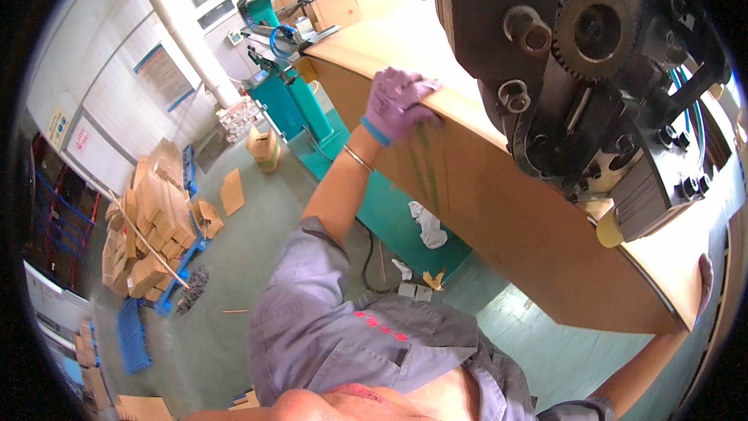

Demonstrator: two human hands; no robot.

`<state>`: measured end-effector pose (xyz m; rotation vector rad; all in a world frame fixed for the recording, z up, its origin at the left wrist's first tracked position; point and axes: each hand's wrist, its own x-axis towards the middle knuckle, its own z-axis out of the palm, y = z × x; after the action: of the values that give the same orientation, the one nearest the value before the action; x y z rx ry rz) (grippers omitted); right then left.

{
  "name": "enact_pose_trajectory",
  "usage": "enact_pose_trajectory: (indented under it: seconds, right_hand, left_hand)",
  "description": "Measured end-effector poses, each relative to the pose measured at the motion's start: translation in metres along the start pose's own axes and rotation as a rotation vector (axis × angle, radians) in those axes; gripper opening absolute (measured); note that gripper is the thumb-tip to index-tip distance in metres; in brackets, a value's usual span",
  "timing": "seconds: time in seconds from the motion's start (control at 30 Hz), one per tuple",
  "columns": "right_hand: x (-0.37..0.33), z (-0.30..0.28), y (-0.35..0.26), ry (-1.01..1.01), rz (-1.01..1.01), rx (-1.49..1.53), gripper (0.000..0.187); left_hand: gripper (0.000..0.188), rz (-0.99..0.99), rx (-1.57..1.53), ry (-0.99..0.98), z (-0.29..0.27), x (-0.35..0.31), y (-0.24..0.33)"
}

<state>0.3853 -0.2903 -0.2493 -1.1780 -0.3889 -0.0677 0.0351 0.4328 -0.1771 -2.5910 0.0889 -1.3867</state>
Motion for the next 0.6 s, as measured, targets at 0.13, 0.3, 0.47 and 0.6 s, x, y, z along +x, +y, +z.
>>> enact_pose_trajectory:
  seconds: [0.13,0.3,0.47,0.6]
  right_hand:
    - [-0.01,0.004,0.011,0.1,0.008,0.027,0.036]
    - [-0.038,0.062,-0.021,0.023,0.304,0.225,0.037]
    - [-0.11,0.142,-0.091,0.354,-0.664,-0.713,0.038]
    - [-0.179,0.277,-0.064,0.101,-1.049,-1.587,0.054]
  left_hand:
    - [0.054,0.027,-0.046,0.002,-0.002,0.007,-0.006]
    - [0.05,0.113,-0.095,0.06,0.001,0.005,-0.005]
    - [0.035,0.181,-0.077,0.186,0.015,-0.004,-0.02]
    - [0.039,0.254,-0.021,0.253,0.014,0.0,-0.023]
